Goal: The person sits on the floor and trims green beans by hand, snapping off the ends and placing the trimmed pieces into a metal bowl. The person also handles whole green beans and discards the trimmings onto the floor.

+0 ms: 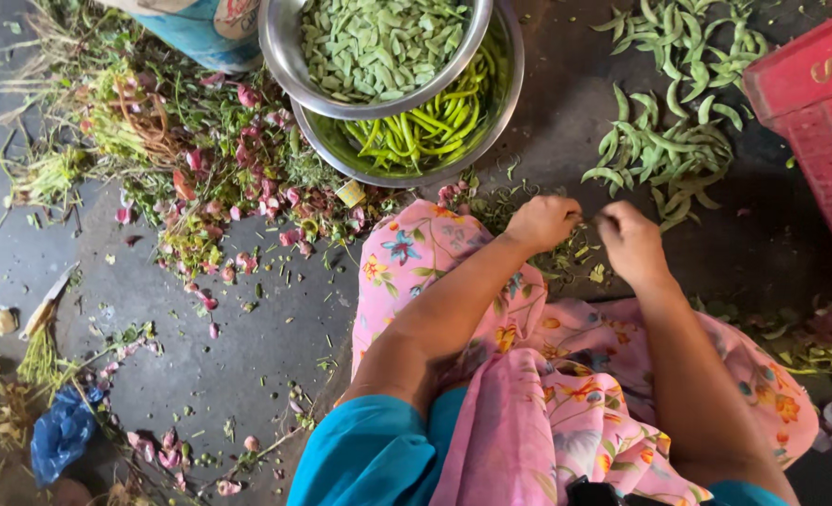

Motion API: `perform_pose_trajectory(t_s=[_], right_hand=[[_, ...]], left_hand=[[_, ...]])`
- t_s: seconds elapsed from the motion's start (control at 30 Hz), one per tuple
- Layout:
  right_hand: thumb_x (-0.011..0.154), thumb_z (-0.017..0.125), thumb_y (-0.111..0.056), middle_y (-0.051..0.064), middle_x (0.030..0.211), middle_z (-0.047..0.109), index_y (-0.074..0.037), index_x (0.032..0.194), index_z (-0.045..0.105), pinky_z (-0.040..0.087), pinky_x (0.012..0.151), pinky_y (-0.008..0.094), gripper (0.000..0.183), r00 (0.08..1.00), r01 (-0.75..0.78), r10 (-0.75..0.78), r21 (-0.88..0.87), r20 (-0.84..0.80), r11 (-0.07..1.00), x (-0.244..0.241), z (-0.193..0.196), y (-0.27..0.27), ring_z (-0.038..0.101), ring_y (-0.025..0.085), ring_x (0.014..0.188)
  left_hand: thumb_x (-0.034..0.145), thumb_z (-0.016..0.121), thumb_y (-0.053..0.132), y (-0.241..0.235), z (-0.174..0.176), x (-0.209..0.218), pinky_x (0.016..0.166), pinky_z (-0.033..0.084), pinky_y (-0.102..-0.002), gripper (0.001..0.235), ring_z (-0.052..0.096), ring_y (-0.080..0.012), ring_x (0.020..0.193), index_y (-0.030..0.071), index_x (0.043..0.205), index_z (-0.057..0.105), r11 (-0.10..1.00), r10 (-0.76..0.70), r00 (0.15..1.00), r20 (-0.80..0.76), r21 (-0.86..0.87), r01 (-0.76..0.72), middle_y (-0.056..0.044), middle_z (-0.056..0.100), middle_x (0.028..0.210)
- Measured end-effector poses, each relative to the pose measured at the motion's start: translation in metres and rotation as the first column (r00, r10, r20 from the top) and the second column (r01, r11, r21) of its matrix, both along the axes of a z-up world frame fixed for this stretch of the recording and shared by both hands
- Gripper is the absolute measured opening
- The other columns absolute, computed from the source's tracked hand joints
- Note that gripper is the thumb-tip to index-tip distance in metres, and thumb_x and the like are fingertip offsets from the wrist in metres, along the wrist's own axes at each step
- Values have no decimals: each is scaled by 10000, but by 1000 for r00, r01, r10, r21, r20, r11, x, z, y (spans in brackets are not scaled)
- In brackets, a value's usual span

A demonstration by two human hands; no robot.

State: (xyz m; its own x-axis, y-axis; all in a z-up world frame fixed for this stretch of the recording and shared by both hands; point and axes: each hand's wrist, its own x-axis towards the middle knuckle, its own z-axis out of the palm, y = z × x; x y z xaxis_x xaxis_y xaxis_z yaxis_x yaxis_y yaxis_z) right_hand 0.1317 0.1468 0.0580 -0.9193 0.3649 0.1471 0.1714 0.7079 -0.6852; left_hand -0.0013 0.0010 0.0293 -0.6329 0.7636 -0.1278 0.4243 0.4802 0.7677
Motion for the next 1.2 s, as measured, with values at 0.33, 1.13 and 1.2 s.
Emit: perform_pose_trajectory(t_s=[0.33,1.13,1.2], right_hand=[[1015,675,-111,152,866,591,-56,970,625,489,677,455,88,979,-81,117,204,-170,976,4,32,-18,613,366,769],[795,761,-66,172,900,579,-13,858,594,509,679,469,187,997,-77,78,192,3,978,-3,5,-27,620,400,809],[796,729,-48,164,893,579,-23,861,593,517,681,451,152,996,-84,91,253,-18,964,-1,9,-34,625,382,803]], left_hand=[[851,621,183,5,-27,-11,829,596,-358,260,775,-229,895,119,1031,798,970,-86,948,306,245,9,-108,802,995],[839,710,210,-10,12,2,748,576,-473,176,723,-405,831,78,937,773,1000,-23,996,-91,-16,22,-197,743,871],[873,669,215,-9,2,-1,739,609,-391,192,776,-291,787,102,954,801,998,27,990,141,57,-35,-142,783,850]])
